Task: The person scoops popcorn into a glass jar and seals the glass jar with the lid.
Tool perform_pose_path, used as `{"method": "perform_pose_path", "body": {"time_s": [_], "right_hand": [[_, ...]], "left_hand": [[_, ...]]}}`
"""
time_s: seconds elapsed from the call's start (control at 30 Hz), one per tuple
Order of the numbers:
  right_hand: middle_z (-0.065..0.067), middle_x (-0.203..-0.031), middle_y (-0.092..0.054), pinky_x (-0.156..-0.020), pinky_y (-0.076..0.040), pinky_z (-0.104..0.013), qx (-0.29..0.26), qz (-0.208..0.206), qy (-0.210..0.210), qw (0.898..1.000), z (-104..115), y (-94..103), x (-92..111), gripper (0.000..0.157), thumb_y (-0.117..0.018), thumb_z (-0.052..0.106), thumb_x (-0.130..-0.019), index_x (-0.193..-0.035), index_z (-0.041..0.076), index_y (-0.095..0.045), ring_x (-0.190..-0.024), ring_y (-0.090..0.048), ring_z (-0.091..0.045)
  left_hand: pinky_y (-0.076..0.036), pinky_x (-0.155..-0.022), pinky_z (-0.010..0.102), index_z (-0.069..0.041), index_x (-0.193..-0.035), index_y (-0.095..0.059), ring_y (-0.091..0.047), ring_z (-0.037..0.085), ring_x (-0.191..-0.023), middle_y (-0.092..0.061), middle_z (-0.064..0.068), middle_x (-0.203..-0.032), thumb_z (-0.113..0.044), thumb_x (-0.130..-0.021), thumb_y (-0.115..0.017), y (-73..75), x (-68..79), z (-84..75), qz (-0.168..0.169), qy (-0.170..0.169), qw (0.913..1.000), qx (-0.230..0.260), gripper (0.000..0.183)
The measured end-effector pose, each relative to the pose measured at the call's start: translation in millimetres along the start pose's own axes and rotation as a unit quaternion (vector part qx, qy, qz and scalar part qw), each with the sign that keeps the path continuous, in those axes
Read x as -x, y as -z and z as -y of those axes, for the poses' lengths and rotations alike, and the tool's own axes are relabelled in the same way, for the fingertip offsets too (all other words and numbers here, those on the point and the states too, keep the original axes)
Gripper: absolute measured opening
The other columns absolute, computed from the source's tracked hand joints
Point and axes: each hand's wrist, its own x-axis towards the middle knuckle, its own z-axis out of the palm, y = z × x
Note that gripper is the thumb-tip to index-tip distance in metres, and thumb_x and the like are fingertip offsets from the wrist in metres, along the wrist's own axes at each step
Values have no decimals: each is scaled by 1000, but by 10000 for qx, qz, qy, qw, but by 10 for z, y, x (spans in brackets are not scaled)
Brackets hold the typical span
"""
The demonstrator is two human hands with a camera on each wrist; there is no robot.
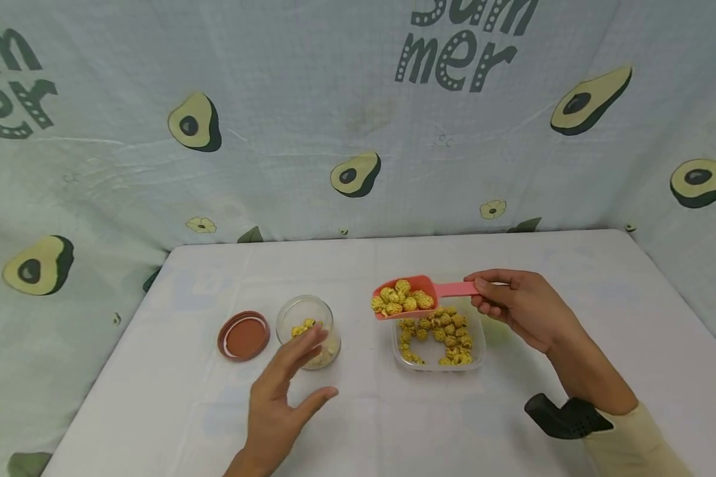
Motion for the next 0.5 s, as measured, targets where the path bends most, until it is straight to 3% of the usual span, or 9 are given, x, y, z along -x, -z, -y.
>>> {"method": "perform_pose_path", "body": {"time_s": [0.07,0.17,0.23,0.37,0.5], "right_hand": [[-6,-86,-62,-65,-52,-17,-42,42,-24,10000,5,-53,-31,45,-50,18,-101,-132,-13,-42,-70,-54,-8],[-7,-86,-62,-65,-52,-18,-95,89,-58,9999,23,-129,-71,43,-50,17,-101,-131,-12,-43,-70,-54,-8],[-7,-86,-62,-65,-51,-18,-102,113,-64,9999,42,-182,-95,41,-50,16,-101,-131,-12,-44,-69,-53,-9],[-10,-87,-61,-63,-50,-17,-91,165,-70,9998,91,-308,-153,39,-50,15,-101,-129,-11,-46,-69,-52,-9],[-13,-88,-61,-63,-51,-17,-34,197,-85,9998,149,-431,-225,37,-51,16,-100,-128,-9,-49,-69,-53,-10]], "left_hand": [[-44,-100,36,24,-126,-42,-49,34,-123,-48,35,-128,10,-75,-76,119,16,50,-419,-432,9981,122,63],[-43,-101,34,24,-127,-41,-48,32,-124,-47,35,-129,12,-74,-75,286,34,114,-890,-361,9953,-145,64],[-41,-103,32,20,-132,-39,-46,30,-126,-44,33,-134,16,-72,-75,370,42,159,-986,20,9943,-412,71],[-36,-106,29,6,-144,-34,-42,25,-131,-40,21,-144,22,-67,-74,446,61,260,-849,1024,9879,-801,88],[-32,-109,29,-8,-148,-33,-37,22,-134,-38,9,-148,15,-70,-77,439,68,358,-743,1763,9774,-903,92]]}}
